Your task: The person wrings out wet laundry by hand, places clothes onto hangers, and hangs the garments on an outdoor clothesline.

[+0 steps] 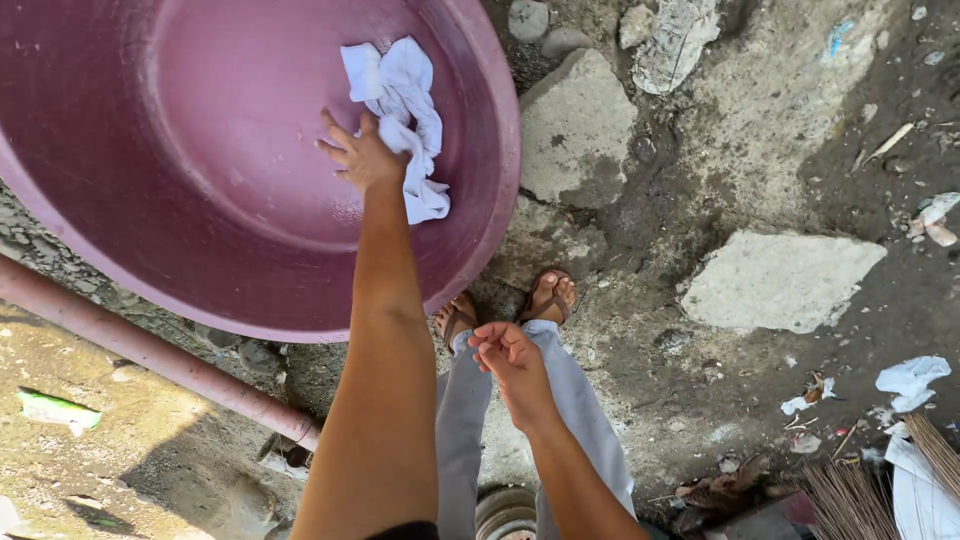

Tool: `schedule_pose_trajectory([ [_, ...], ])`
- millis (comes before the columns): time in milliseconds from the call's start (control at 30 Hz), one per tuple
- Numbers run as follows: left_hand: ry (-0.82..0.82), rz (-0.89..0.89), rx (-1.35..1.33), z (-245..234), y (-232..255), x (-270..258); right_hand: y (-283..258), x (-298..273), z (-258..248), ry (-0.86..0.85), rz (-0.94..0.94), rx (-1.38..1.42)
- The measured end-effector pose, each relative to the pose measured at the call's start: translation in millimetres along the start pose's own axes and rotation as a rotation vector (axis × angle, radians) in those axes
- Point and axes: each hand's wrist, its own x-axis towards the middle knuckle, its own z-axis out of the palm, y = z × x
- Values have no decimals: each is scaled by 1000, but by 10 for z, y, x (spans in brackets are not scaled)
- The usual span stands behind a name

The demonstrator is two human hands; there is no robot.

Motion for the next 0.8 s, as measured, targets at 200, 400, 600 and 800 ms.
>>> schedule_pose_trajectory([
  [200,204,516,-528,355,-729,-446,22,253,107,14,137,28],
  [400,367,747,-573,-565,-924,-1866,-335,706,489,81,280,382],
  [600,396,1062,-524,-1500,-941,-3283,-875,250,832,-629,-2,964],
  [800,0,592,-1738,-1862,-774,-3989,-1503,-944,1247,-620,-310,761],
])
